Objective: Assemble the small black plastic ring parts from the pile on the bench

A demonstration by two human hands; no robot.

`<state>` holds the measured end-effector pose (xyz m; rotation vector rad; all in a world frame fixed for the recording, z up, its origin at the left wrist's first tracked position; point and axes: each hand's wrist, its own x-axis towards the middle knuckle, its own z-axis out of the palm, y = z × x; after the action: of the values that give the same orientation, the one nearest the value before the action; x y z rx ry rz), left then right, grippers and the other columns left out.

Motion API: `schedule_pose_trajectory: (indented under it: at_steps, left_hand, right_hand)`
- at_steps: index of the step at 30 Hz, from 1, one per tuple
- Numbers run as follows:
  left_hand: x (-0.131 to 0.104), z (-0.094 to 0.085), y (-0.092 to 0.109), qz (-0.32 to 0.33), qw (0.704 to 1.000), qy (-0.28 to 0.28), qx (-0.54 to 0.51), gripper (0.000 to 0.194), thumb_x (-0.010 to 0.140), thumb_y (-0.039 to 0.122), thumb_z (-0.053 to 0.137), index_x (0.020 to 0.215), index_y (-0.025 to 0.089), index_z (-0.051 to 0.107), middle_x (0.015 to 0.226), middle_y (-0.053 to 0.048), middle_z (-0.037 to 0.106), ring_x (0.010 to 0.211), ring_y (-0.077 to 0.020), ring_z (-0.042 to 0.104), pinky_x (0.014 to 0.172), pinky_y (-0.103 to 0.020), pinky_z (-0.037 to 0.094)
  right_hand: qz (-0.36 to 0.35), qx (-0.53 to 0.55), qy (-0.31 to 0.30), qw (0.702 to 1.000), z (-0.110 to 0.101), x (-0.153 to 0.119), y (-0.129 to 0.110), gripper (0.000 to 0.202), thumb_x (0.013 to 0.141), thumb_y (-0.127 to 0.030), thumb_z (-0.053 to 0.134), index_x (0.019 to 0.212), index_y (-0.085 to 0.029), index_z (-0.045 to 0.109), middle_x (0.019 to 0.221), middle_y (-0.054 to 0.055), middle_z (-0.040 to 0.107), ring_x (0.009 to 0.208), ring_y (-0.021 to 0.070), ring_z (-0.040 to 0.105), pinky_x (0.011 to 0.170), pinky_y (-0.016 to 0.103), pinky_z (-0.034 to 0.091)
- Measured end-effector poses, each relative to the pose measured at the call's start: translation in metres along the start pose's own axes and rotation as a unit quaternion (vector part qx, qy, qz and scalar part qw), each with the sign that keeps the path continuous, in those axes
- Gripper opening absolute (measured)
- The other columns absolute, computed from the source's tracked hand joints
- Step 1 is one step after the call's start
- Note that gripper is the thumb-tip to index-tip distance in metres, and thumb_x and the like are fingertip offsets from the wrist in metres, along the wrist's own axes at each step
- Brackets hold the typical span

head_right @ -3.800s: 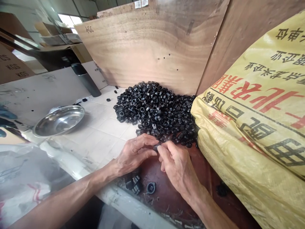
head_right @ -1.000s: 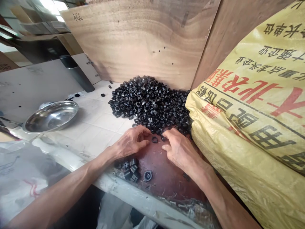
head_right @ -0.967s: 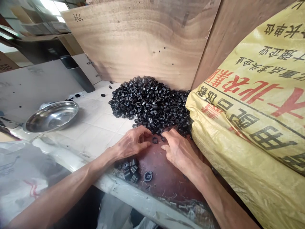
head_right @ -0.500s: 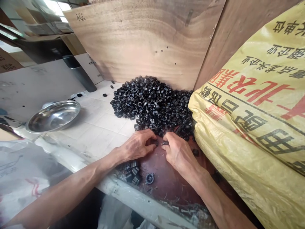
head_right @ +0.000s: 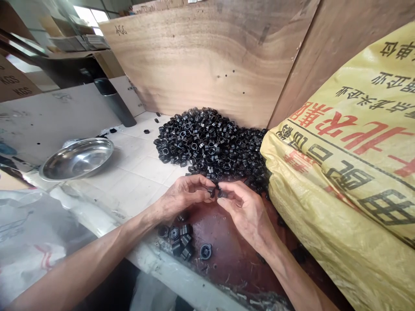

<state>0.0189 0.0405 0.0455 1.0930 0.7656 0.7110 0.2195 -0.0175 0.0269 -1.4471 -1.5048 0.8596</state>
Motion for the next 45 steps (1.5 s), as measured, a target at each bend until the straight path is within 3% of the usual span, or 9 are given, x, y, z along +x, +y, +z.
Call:
schedule_pose_trajectory:
  at_steps: [8, 16, 23, 31, 34, 37, 38, 42, 45]
  left_hand:
    - [-0.002, 0.002, 0.0, 0.017, 1.0, -0.012, -0.019, 0.033, 0.072, 0.02, 0.084, 0.101, 0.012, 0.07, 0.08, -0.004, 0.074, 0.073, -0.0127, 0.071, 0.078, -0.026, 0.055]
    - [-0.002, 0.001, -0.006, 0.045, 0.999, -0.03, -0.005, 0.031, 0.074, 0.022, 0.083, 0.101, 0.014, 0.069, 0.09, -0.004, 0.074, 0.078, -0.0127, 0.07, 0.081, -0.027, 0.055]
    - [-0.006, 0.004, -0.006, 0.075, 0.996, -0.033, 0.031, 0.03, 0.076, 0.027, 0.082, 0.1, 0.013, 0.069, 0.096, -0.007, 0.072, 0.091, -0.0189, 0.07, 0.087, -0.033, 0.056]
    - [-0.008, 0.006, -0.003, 0.089, 0.995, -0.025, 0.035, 0.027, 0.077, 0.027, 0.082, 0.097, 0.014, 0.07, 0.096, -0.007, 0.072, 0.091, -0.0189, 0.07, 0.088, -0.033, 0.056]
    - [-0.009, 0.008, 0.0, 0.081, 0.995, -0.037, 0.039, 0.028, 0.076, 0.029, 0.081, 0.097, 0.014, 0.069, 0.096, -0.007, 0.072, 0.088, -0.0186, 0.07, 0.086, -0.033, 0.057]
    - [-0.01, 0.009, 0.0, 0.064, 0.996, -0.053, 0.033, 0.029, 0.075, 0.029, 0.082, 0.096, 0.014, 0.069, 0.095, -0.007, 0.072, 0.086, -0.0181, 0.071, 0.085, -0.032, 0.057]
    - [-0.009, 0.009, -0.001, 0.065, 0.996, -0.048, 0.025, 0.028, 0.075, 0.028, 0.082, 0.096, 0.014, 0.069, 0.094, -0.006, 0.073, 0.085, -0.0178, 0.071, 0.085, -0.032, 0.057]
    - [-0.008, 0.007, -0.003, 0.09, 0.996, -0.012, 0.012, 0.026, 0.074, 0.025, 0.082, 0.095, 0.014, 0.07, 0.096, -0.007, 0.073, 0.088, -0.0181, 0.07, 0.085, -0.032, 0.056]
    - [-0.007, 0.006, -0.002, 0.089, 0.996, 0.002, 0.017, 0.027, 0.074, 0.025, 0.082, 0.095, 0.014, 0.07, 0.094, -0.007, 0.073, 0.087, -0.0184, 0.07, 0.081, -0.03, 0.056]
  right_hand:
    - [0.01, 0.03, 0.018, 0.999, 0.003, -0.002, -0.003, 0.02, 0.083, -0.035, 0.075, 0.098, -0.024, 0.07, 0.081, -0.001, 0.073, 0.073, 0.0161, 0.07, 0.068, 0.025, 0.057]
    - [-0.125, -0.043, 0.049, 0.99, 0.005, -0.005, -0.01, 0.012, 0.091, -0.028, 0.066, 0.1, -0.025, 0.074, 0.103, 0.005, 0.074, 0.093, 0.0205, 0.071, 0.082, 0.031, 0.059]
    - [-0.101, -0.075, 0.07, 0.99, 0.007, -0.008, -0.009, 0.027, 0.09, -0.034, 0.069, 0.114, -0.024, 0.066, 0.095, 0.004, 0.077, 0.081, 0.0193, 0.074, 0.075, 0.029, 0.06]
    - [-0.183, -0.162, 0.024, 0.969, 0.002, -0.011, -0.008, 0.019, 0.099, -0.032, 0.056, 0.115, -0.024, 0.062, 0.098, 0.006, 0.075, 0.082, 0.0198, 0.072, 0.077, 0.03, 0.057]
    - [-0.188, -0.176, 0.02, 0.966, 0.002, -0.01, -0.008, 0.018, 0.101, -0.031, 0.051, 0.095, -0.023, 0.066, 0.08, 0.003, 0.073, 0.066, 0.016, 0.067, 0.068, 0.027, 0.053]
    - [-0.169, -0.194, 0.031, 0.966, 0.004, -0.01, -0.01, 0.044, 0.104, -0.038, 0.043, 0.064, -0.023, 0.052, 0.056, -0.001, 0.057, 0.05, 0.0124, 0.053, 0.056, 0.026, 0.044]
    - [-0.162, -0.191, 0.035, 0.967, 0.004, -0.01, -0.012, 0.047, 0.105, -0.04, 0.04, 0.062, -0.023, 0.051, 0.054, -0.001, 0.054, 0.049, 0.0125, 0.051, 0.054, 0.026, 0.043]
    - [-0.157, -0.159, 0.027, 0.974, 0.003, -0.012, -0.02, 0.033, 0.102, -0.044, 0.045, 0.087, -0.023, 0.065, 0.06, -0.002, 0.059, 0.054, 0.0141, 0.055, 0.057, 0.026, 0.046]
    - [-0.148, -0.166, 0.027, 0.975, 0.001, -0.012, -0.021, 0.036, 0.099, -0.043, 0.053, 0.069, -0.023, 0.06, 0.055, -0.002, 0.055, 0.051, 0.013, 0.051, 0.054, 0.026, 0.043]
